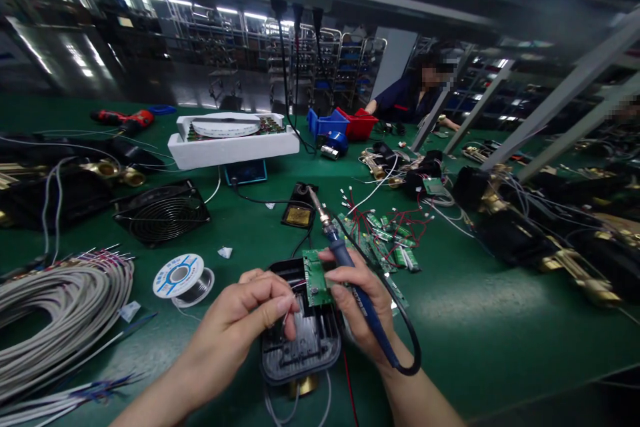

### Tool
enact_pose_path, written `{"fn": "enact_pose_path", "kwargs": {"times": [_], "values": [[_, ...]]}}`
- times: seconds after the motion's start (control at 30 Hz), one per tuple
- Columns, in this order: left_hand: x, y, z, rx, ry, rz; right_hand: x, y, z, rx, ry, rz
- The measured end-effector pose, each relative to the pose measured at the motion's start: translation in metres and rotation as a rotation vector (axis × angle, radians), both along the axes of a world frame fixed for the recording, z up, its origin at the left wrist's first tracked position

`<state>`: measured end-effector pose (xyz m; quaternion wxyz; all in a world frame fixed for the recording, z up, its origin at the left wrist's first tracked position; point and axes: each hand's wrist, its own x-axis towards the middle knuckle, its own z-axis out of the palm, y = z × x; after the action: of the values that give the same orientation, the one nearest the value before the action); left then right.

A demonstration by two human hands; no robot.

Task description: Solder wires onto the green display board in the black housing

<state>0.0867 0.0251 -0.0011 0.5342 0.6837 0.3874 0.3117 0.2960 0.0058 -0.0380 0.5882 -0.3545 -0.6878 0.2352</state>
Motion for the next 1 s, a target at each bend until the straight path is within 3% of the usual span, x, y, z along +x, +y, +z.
{"fn": "enact_pose_path", "kwargs": {"times": [0.17, 0.4, 0.57, 0.73, 0.87, 1.0], "values": [[0.011, 0.001, 0.009, 0.077, 0.108, -0.069, -0.002, -0.003, 0.006, 0.070, -0.178, 0.030], [0.014, 0.001, 0.003, 0.198, 0.137, -0.051, -0.001, -0.003, 0.007, 0.079, -0.268, -0.017], [0.011, 0.002, -0.006, 0.360, 0.094, 0.076, -0.001, -0.003, 0.008, 0.049, -0.287, -0.045], [0.011, 0.002, -0.015, 0.387, 0.063, 0.193, 0.001, -0.004, 0.004, -0.002, -0.094, -0.013], [0.012, 0.003, -0.018, 0.394, 0.086, 0.243, 0.006, -0.004, -0.002, -0.068, 0.114, -0.083], [0.015, 0.003, -0.017, 0.415, 0.076, 0.235, 0.006, -0.002, 0.000, -0.024, 0.013, -0.097]]}}
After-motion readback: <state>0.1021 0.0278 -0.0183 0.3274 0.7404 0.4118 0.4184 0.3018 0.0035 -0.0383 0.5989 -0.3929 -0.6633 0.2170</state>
